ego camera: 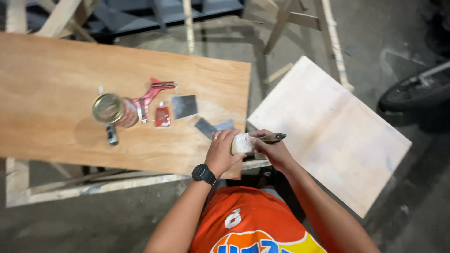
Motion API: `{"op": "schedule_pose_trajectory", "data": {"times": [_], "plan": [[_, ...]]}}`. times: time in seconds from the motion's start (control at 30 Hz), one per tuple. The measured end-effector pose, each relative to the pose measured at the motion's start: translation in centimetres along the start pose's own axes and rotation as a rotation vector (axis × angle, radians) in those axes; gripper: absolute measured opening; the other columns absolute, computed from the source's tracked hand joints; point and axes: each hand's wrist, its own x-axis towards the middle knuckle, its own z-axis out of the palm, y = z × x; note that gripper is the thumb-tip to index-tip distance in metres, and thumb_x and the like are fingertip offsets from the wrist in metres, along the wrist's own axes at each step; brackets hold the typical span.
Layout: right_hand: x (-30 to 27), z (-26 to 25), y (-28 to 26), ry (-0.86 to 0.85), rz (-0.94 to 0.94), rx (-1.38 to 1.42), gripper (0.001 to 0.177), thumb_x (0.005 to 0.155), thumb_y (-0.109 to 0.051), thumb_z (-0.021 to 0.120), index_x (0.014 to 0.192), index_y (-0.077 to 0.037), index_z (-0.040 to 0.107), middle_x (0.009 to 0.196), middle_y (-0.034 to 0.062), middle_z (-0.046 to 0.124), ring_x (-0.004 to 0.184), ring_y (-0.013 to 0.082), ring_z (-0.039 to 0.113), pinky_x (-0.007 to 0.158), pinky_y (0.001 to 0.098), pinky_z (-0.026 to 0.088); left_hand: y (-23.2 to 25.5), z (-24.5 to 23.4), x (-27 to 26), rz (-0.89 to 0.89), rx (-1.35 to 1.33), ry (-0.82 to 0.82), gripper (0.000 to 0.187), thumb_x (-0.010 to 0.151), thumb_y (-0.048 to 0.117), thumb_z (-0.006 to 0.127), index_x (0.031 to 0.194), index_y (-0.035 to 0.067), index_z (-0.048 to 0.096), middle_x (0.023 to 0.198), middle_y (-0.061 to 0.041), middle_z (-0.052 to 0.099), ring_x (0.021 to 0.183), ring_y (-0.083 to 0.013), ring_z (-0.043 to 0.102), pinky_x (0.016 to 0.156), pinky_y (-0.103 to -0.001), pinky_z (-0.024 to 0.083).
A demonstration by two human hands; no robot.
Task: Sanding the surface of a wooden board with a sanding block and then applying a liquid finish or adhesive with a paintbrush.
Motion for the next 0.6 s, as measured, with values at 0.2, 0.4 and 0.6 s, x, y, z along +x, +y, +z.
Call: {"op": "schedule_pose_trajectory", "data": {"times": [0.2, 0.4, 0.6], "plan": [[5.2, -13.4, -1.4, 0.034, -0.074, -0.349, 0.036, 0.088, -0.015, 0.091, 0.123, -0.007, 0.084, 0.096, 0.0208, 0.080, 0.078, 0.0210, 0.072, 0.069, 0.0324, 0.060, 6.6, 3.8, 2.8, -0.347, -0.210, -0.083, 0.083, 0.106, 0.025, 0.071, 0.170, -0.003, 0.026, 0.161, -0.032, 0.039, 0.151, -0.0504, 0.046, 0.127, -0.061, 0.044], [15.8, -28.9, -6.2, 0.875, -0.174, -0.157, 0.059, 0.085, -0.037, 0.095, 0.135, -0.011, 0.076, 0.126, 0.0143, 0.079, 0.125, 0.0253, 0.074, 0.103, 0.0429, 0.061, 5.8, 11.9, 5.8, -0.631, -0.295, -0.134, 0.079, 0.111, 0.032, 0.062, 0.166, -0.011, 0.025, 0.154, -0.031, 0.049, 0.142, -0.0396, 0.060, 0.115, -0.049, 0.060], [13.3, -18.2, -3.7, 0.181, -0.480, -0.289, 0.029, 0.101, -0.012, 0.068, 0.126, 0.001, 0.077, 0.126, 0.0279, 0.077, 0.130, 0.0445, 0.069, 0.117, 0.0557, 0.050, 3.3, 17.9, 8.1, -0.869, -0.628, -0.025, 0.103, 0.099, 0.035, 0.083, 0.171, -0.005, 0.021, 0.147, -0.026, 0.063, 0.129, -0.0339, 0.071, 0.101, -0.040, 0.068]]}}
